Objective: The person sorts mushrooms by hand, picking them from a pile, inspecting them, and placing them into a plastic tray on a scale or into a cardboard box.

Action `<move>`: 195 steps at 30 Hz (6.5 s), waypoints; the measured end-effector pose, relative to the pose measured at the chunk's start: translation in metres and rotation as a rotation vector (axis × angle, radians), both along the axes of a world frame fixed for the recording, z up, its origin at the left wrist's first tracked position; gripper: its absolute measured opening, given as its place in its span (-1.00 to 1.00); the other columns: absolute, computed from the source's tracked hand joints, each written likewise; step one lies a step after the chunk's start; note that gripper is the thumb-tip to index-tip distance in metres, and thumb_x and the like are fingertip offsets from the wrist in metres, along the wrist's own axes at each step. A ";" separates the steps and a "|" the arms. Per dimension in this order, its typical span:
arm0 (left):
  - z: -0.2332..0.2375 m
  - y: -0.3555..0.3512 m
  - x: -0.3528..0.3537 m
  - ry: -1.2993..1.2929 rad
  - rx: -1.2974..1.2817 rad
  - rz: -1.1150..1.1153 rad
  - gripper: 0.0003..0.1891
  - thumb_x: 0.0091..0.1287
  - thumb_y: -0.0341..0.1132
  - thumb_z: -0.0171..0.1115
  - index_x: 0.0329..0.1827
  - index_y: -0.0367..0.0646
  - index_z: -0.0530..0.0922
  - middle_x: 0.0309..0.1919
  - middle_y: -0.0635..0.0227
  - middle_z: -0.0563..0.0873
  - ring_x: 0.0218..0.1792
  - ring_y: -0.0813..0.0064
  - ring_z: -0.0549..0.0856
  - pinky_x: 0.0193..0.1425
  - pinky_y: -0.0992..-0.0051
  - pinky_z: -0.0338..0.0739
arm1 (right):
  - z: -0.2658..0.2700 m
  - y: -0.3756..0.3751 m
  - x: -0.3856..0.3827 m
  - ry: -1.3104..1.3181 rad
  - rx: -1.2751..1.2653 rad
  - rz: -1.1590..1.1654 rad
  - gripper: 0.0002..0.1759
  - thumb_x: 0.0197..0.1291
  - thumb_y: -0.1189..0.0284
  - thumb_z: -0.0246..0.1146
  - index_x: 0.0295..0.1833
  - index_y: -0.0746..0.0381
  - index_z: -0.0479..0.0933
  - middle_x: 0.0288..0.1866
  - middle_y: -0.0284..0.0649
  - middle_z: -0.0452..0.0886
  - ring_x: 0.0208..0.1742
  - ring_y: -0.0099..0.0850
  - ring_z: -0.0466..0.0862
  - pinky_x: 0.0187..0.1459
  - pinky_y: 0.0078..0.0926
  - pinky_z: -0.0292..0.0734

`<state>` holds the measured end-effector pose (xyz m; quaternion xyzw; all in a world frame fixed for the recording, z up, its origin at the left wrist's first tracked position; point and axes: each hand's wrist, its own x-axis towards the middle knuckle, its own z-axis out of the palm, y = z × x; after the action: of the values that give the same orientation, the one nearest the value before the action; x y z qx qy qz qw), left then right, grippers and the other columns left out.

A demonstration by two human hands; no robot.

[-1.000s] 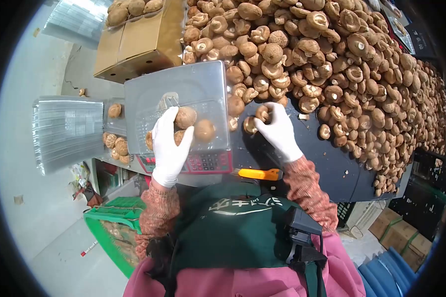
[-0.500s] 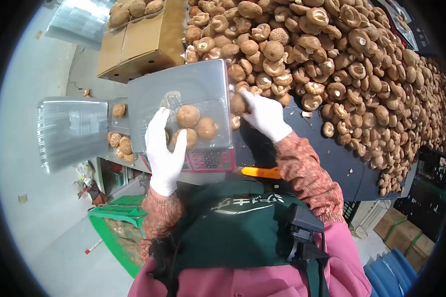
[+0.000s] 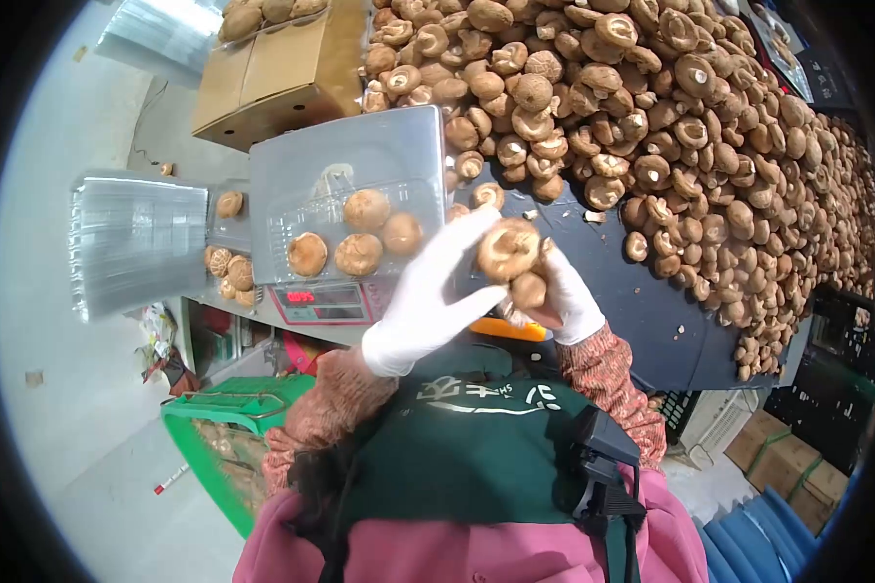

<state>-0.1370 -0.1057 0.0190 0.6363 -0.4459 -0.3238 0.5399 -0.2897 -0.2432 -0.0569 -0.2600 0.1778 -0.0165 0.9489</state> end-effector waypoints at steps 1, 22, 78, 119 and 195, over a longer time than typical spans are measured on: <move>-0.004 0.002 0.000 0.040 0.017 -0.014 -0.33 0.28 -0.49 0.40 0.47 -0.31 0.38 0.36 0.08 0.56 0.38 0.26 0.55 0.49 0.35 0.38 | 0.014 0.005 0.002 0.031 -0.056 0.085 -0.15 0.47 -0.31 -0.14 0.38 0.26 0.40 -0.16 -0.01 0.70 -0.43 -0.29 0.67 -0.43 -0.47 0.61; -0.003 0.018 -0.028 0.811 0.310 0.016 -0.44 0.66 -0.21 -0.03 0.62 -0.26 0.18 0.21 0.13 0.66 0.06 0.39 0.75 0.15 0.42 0.64 | 0.061 0.021 -0.025 0.227 -1.423 -0.138 -0.21 0.00 0.34 0.55 0.41 0.13 0.47 0.06 -0.10 0.68 0.02 -0.12 0.73 0.06 -0.31 0.64; -0.034 -0.030 -0.065 0.428 0.282 -0.185 -0.46 0.29 -0.61 0.35 0.36 -0.26 0.46 0.20 0.32 0.57 0.12 0.55 0.66 0.09 0.58 0.57 | -0.035 -0.164 -0.147 1.376 -1.979 -0.693 -0.42 0.15 0.06 0.45 0.08 0.29 0.55 -0.03 -0.03 0.62 0.01 -0.06 0.66 0.03 -0.20 0.59; -0.039 0.076 0.101 -0.703 0.386 0.524 -0.49 0.32 -0.32 0.37 0.32 -0.27 0.52 0.20 0.03 0.64 0.24 0.04 0.58 0.42 0.14 0.37 | 0.003 -0.044 0.094 0.277 -2.053 -0.721 -0.67 0.11 0.50 0.40 0.03 0.15 0.60 0.02 -0.17 0.68 0.01 -0.14 0.65 0.08 -0.21 0.50; 0.009 0.044 0.017 0.330 -0.033 0.353 -0.52 0.34 -0.55 0.34 0.35 -0.28 0.51 0.11 0.21 0.71 0.11 0.44 0.71 0.23 0.44 0.58 | 0.082 0.007 0.065 -0.050 -1.685 -0.400 -0.24 -0.14 0.50 0.62 0.25 0.25 0.46 0.15 -0.07 0.54 0.08 -0.23 0.64 0.05 -0.38 0.63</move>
<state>-0.1196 -0.0621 0.0283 0.6339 -0.2388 -0.3169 0.6639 -0.2251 -0.2362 0.0246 -0.8399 0.1277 -0.3152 0.4229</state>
